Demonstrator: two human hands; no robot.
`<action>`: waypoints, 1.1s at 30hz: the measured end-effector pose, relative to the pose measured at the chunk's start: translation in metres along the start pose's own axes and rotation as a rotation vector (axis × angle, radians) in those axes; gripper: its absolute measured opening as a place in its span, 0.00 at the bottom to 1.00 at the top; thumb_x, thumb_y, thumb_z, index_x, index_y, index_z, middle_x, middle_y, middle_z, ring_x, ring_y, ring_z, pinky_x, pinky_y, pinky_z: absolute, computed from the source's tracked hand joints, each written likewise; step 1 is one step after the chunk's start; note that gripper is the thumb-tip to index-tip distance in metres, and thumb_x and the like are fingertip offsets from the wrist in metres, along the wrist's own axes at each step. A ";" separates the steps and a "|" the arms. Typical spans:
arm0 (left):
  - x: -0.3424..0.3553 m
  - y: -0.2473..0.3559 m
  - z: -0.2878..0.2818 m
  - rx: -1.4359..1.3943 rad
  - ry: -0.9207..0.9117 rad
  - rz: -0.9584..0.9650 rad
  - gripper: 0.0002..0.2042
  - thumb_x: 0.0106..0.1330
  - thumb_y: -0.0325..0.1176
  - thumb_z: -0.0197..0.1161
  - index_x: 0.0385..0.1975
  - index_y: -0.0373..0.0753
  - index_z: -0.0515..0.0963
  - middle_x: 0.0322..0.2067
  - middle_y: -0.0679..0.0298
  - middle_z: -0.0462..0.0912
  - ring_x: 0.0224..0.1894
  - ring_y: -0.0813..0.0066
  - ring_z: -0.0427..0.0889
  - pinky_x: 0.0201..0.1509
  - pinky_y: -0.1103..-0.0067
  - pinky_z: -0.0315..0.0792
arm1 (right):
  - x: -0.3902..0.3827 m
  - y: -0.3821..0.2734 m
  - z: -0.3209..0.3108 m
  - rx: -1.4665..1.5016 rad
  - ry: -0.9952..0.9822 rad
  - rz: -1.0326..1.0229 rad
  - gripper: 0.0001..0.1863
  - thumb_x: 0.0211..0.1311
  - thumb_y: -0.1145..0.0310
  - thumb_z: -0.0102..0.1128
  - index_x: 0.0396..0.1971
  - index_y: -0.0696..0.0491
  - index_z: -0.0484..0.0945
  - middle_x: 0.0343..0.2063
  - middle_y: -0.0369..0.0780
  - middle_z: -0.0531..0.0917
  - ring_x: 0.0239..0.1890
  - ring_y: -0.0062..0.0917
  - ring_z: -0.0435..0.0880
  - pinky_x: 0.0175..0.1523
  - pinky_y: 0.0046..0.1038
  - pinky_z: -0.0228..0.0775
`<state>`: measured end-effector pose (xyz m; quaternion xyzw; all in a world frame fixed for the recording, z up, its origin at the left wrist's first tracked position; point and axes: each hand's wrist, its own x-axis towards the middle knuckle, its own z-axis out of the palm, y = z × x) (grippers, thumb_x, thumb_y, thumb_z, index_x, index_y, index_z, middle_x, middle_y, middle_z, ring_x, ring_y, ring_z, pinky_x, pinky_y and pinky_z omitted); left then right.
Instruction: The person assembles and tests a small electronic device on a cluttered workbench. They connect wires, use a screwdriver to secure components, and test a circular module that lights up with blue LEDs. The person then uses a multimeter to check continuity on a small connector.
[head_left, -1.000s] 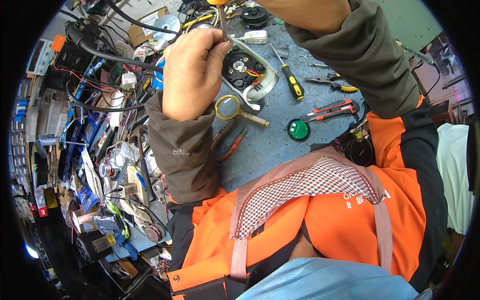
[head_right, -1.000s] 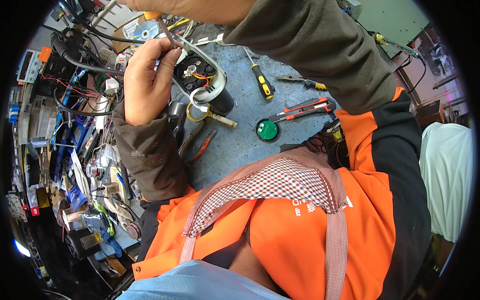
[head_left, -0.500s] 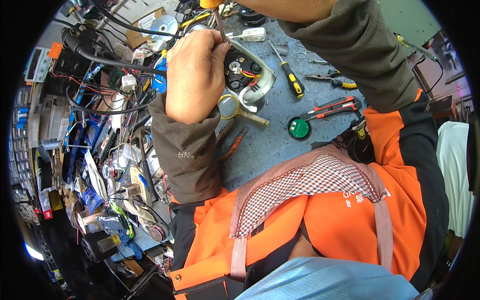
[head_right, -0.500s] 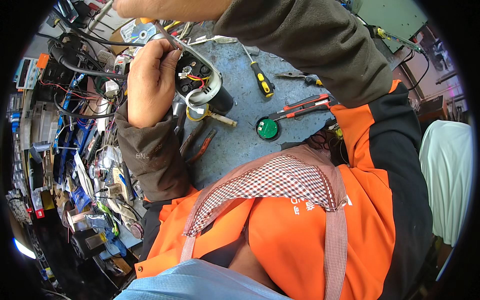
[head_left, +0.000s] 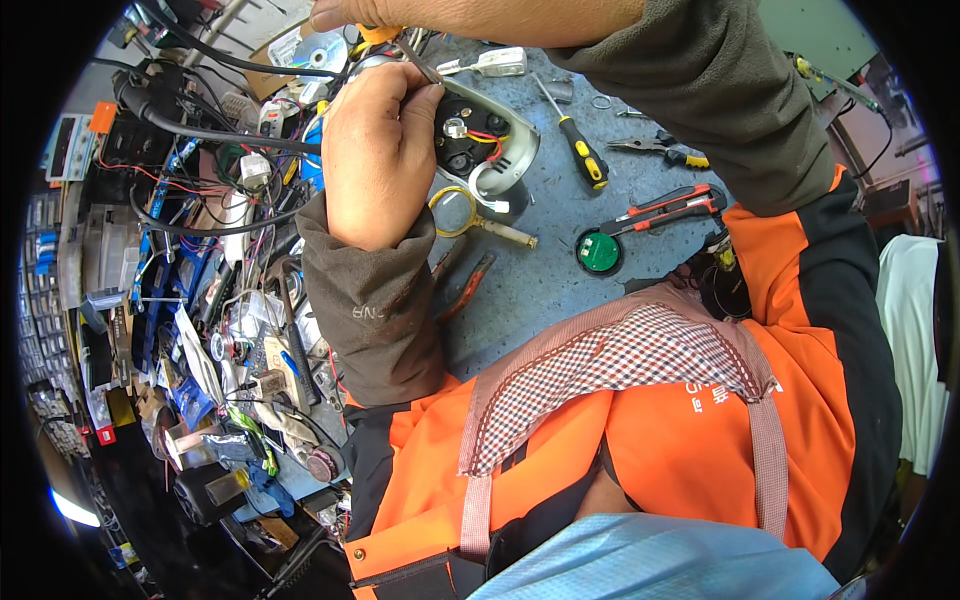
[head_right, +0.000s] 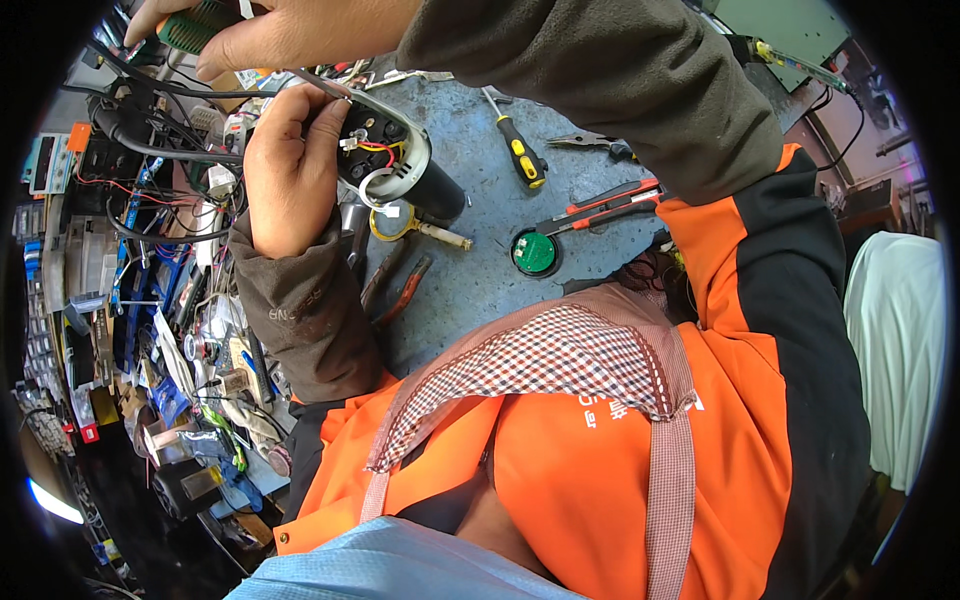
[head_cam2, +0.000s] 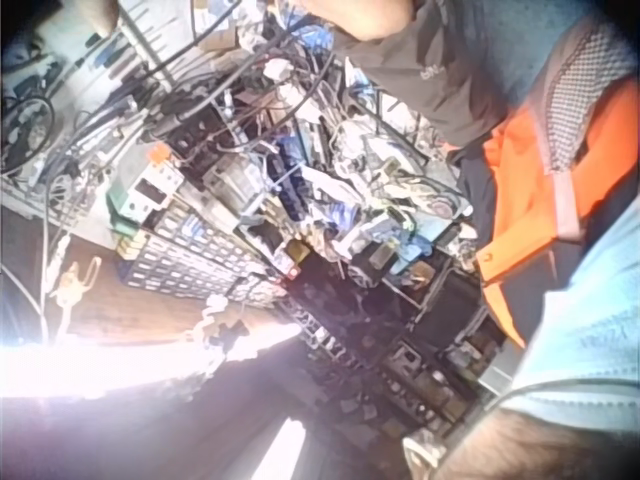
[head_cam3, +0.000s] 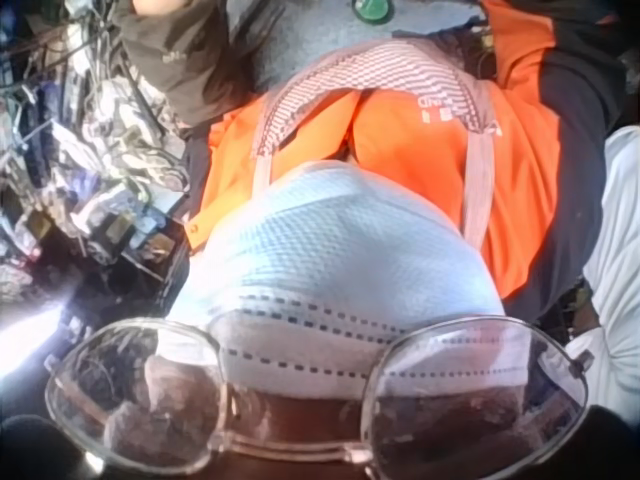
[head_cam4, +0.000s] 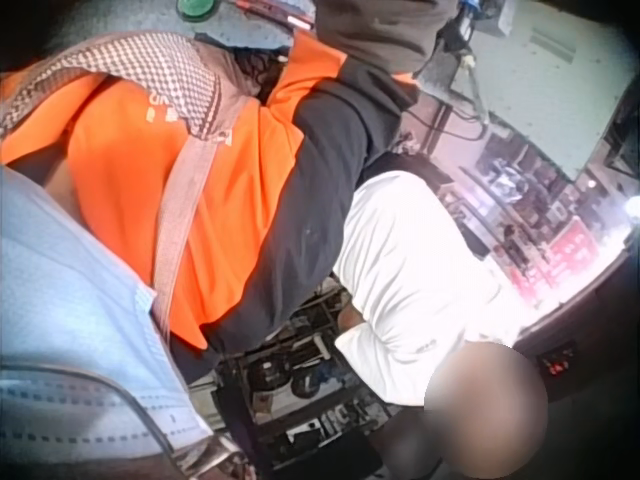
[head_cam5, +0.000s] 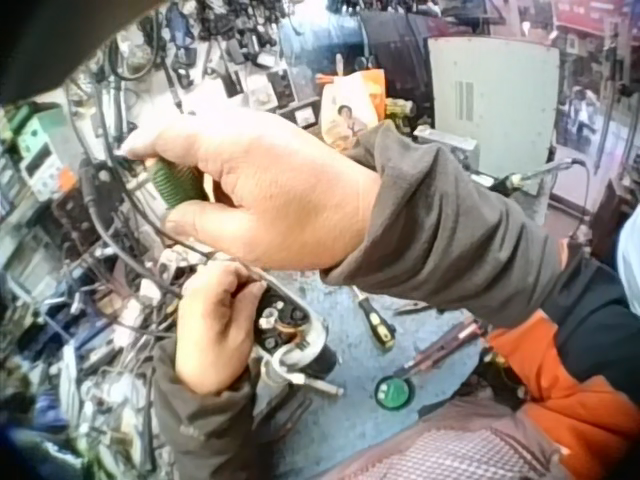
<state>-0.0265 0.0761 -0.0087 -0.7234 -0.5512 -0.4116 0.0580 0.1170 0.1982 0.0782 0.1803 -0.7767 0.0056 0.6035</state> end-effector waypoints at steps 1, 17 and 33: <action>0.000 0.000 0.000 -0.003 0.002 0.001 0.04 0.66 0.25 0.67 0.33 0.32 0.78 0.28 0.52 0.79 0.33 0.49 0.78 0.38 0.62 0.71 | -0.002 0.001 -0.006 0.070 -0.082 0.048 0.27 0.63 0.72 0.67 0.62 0.59 0.76 0.35 0.49 0.82 0.38 0.39 0.84 0.43 0.35 0.76; -0.005 0.005 0.002 -0.195 0.006 -0.137 0.12 0.67 0.23 0.66 0.48 0.32 0.77 0.35 0.55 0.87 0.35 0.62 0.87 0.39 0.70 0.79 | -0.006 0.005 -0.006 0.221 -0.169 0.307 0.25 0.61 0.76 0.69 0.59 0.58 0.75 0.38 0.44 0.81 0.36 0.33 0.82 0.44 0.31 0.76; -0.006 0.000 0.004 -0.139 0.008 -0.042 0.07 0.66 0.21 0.66 0.42 0.32 0.79 0.33 0.53 0.85 0.33 0.58 0.85 0.39 0.71 0.78 | 0.028 -0.024 -0.026 0.340 -0.271 0.697 0.27 0.56 0.73 0.75 0.56 0.59 0.78 0.39 0.49 0.85 0.44 0.39 0.86 0.54 0.34 0.78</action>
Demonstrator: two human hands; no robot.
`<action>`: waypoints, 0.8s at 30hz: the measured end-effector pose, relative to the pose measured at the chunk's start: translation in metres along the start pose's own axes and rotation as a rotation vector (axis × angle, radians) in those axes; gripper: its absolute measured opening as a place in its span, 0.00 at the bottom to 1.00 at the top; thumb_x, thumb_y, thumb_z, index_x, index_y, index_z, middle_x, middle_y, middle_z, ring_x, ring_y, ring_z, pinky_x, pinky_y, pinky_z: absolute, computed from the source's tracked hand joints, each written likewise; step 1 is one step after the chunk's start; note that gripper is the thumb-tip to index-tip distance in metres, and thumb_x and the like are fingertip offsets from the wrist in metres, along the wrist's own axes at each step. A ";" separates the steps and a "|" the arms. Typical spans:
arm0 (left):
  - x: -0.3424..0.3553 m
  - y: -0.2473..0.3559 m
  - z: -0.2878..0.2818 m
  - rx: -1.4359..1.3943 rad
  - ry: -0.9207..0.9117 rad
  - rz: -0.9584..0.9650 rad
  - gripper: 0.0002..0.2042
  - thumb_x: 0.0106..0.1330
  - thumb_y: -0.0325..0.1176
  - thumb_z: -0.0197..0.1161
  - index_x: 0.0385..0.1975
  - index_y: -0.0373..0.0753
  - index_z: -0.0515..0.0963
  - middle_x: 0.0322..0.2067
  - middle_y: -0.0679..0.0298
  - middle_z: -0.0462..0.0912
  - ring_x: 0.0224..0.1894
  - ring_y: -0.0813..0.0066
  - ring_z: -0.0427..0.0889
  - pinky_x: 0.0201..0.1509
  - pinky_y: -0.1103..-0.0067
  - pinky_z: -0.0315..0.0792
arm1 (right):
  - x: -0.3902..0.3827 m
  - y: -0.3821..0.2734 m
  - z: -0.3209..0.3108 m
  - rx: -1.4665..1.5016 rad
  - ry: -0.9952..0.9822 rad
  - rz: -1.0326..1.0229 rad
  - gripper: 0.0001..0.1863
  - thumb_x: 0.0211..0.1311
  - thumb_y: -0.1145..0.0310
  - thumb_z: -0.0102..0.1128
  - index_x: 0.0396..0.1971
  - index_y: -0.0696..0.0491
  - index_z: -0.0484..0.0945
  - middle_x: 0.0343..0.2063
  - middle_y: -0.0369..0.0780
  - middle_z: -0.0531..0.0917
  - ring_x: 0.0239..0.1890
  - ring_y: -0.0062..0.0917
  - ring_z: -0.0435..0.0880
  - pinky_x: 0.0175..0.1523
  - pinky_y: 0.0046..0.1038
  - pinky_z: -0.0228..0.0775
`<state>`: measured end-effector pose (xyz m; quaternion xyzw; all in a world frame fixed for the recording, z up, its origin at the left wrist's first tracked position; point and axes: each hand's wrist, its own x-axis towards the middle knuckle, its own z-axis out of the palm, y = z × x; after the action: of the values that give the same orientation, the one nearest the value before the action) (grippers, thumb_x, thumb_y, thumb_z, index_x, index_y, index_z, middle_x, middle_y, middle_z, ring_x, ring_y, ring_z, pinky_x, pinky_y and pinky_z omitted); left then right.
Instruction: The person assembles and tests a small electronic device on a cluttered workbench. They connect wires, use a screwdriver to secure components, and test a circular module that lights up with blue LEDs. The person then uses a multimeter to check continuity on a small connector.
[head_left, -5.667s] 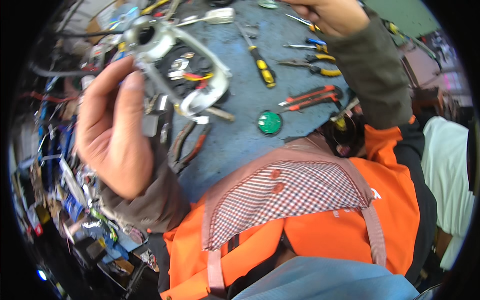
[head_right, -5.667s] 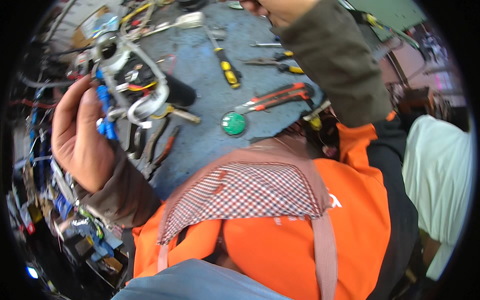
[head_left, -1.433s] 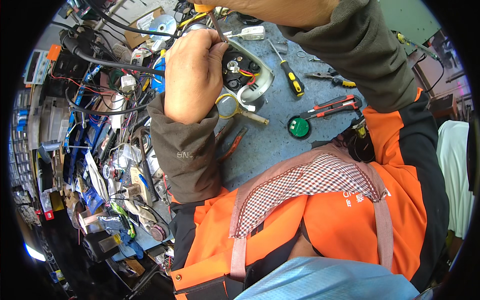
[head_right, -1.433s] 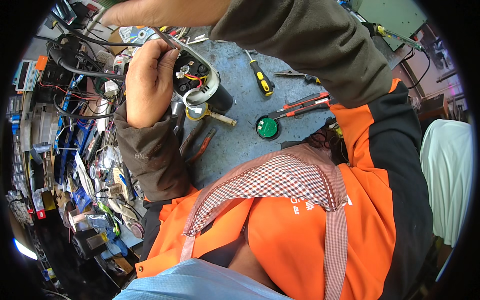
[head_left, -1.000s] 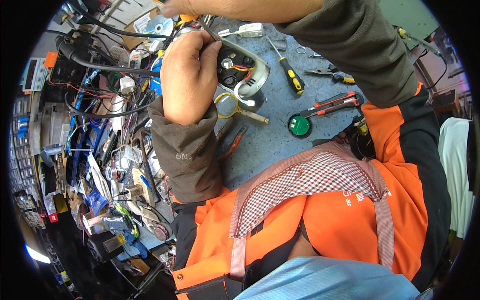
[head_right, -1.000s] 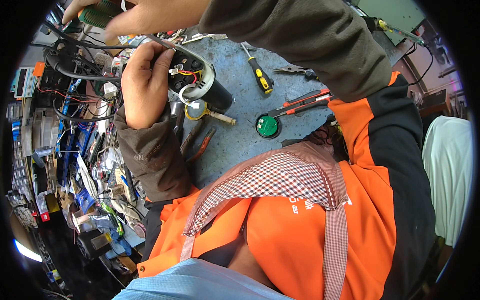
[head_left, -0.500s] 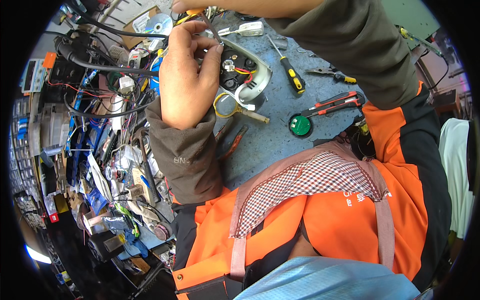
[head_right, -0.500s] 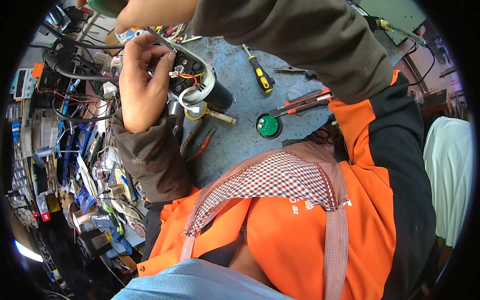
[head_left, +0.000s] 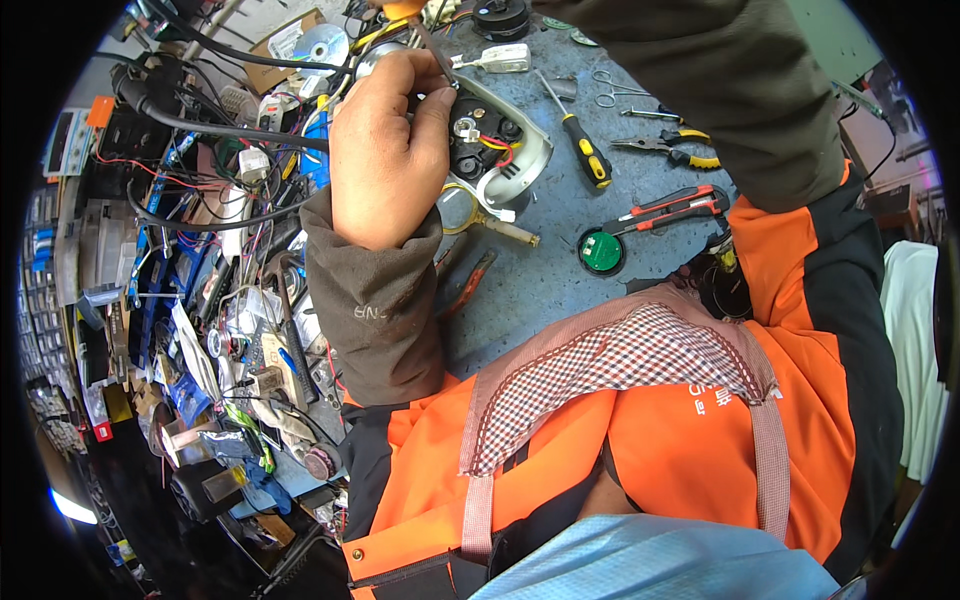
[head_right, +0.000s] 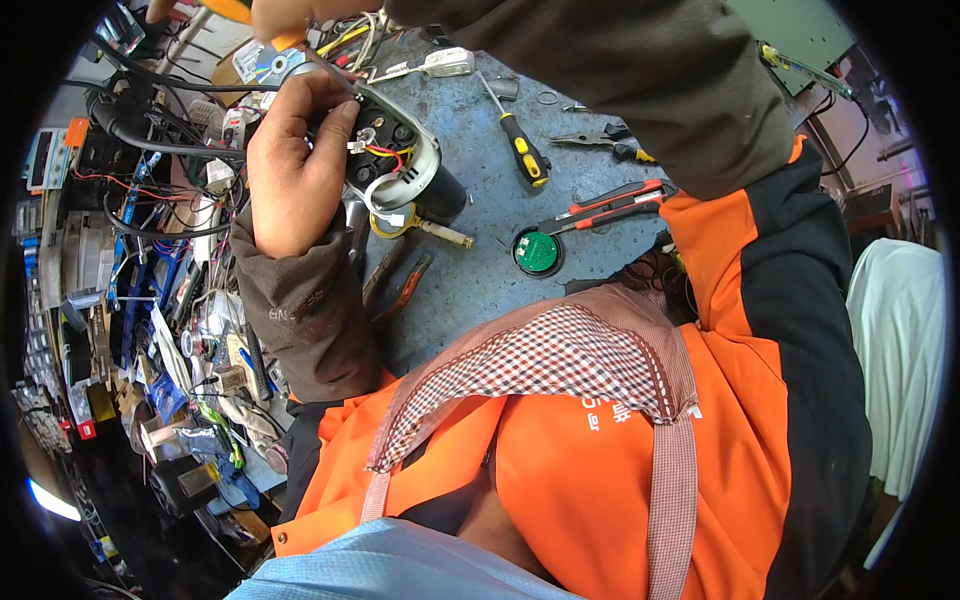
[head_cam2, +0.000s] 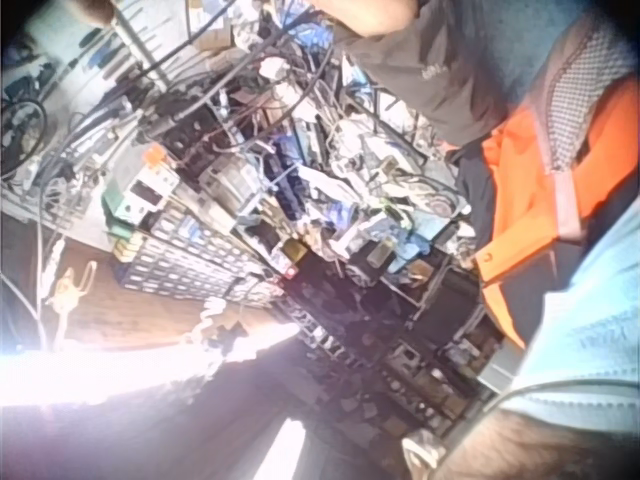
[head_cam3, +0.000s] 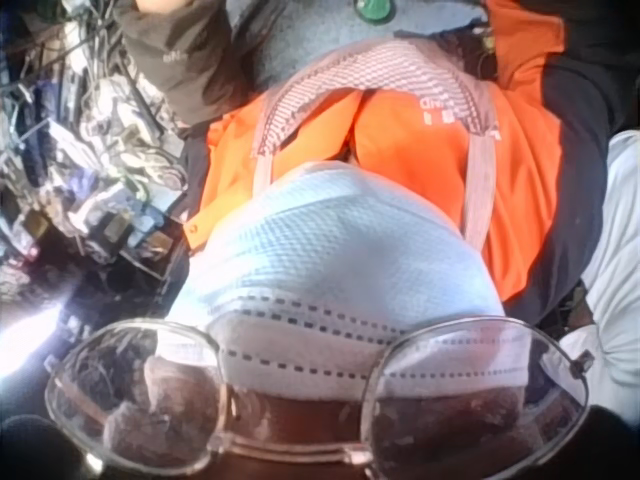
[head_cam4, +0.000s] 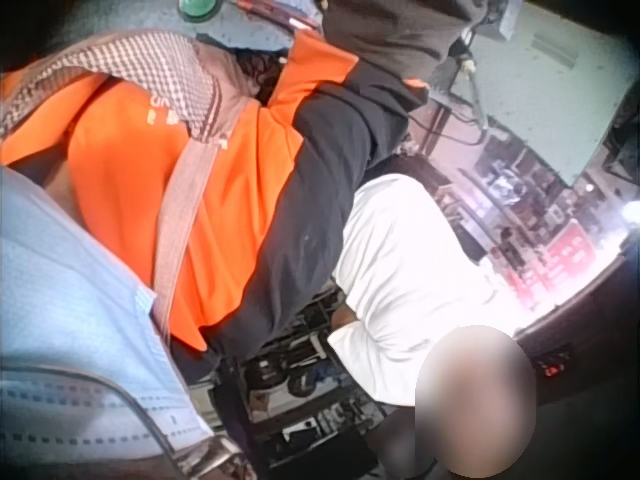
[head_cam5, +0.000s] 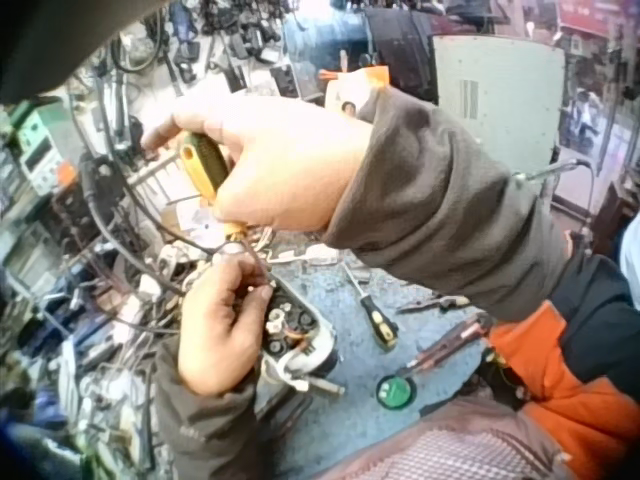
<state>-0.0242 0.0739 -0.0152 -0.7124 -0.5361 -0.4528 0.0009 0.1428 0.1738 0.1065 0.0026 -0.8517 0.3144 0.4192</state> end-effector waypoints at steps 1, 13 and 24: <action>0.000 0.000 0.000 -0.022 -0.012 -0.034 0.07 0.65 0.21 0.66 0.42 0.32 0.80 0.32 0.53 0.85 0.34 0.57 0.85 0.40 0.70 0.78 | 0.002 0.012 -0.011 0.065 -0.128 0.026 0.27 0.55 0.73 0.74 0.56 0.59 0.78 0.39 0.48 0.85 0.44 0.38 0.86 0.54 0.34 0.78; 0.001 -0.005 0.005 -0.078 0.022 0.013 0.09 0.64 0.20 0.66 0.43 0.33 0.80 0.33 0.54 0.86 0.31 0.59 0.86 0.38 0.71 0.79 | 0.008 0.040 0.008 -0.407 0.233 -0.312 0.24 0.61 0.66 0.74 0.55 0.61 0.81 0.30 0.46 0.85 0.34 0.29 0.87 0.40 0.30 0.80; 0.000 -0.011 0.003 -0.098 0.010 -0.022 0.09 0.66 0.20 0.66 0.45 0.33 0.81 0.35 0.55 0.85 0.33 0.66 0.84 0.41 0.74 0.79 | 0.005 0.043 0.007 -0.588 0.317 -0.650 0.19 0.61 0.70 0.68 0.51 0.61 0.83 0.37 0.51 0.87 0.38 0.46 0.88 0.46 0.38 0.80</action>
<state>-0.0304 0.0803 -0.0223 -0.7033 -0.5210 -0.4822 -0.0362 0.1228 0.2057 0.0844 0.1024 -0.7851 -0.0915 0.6039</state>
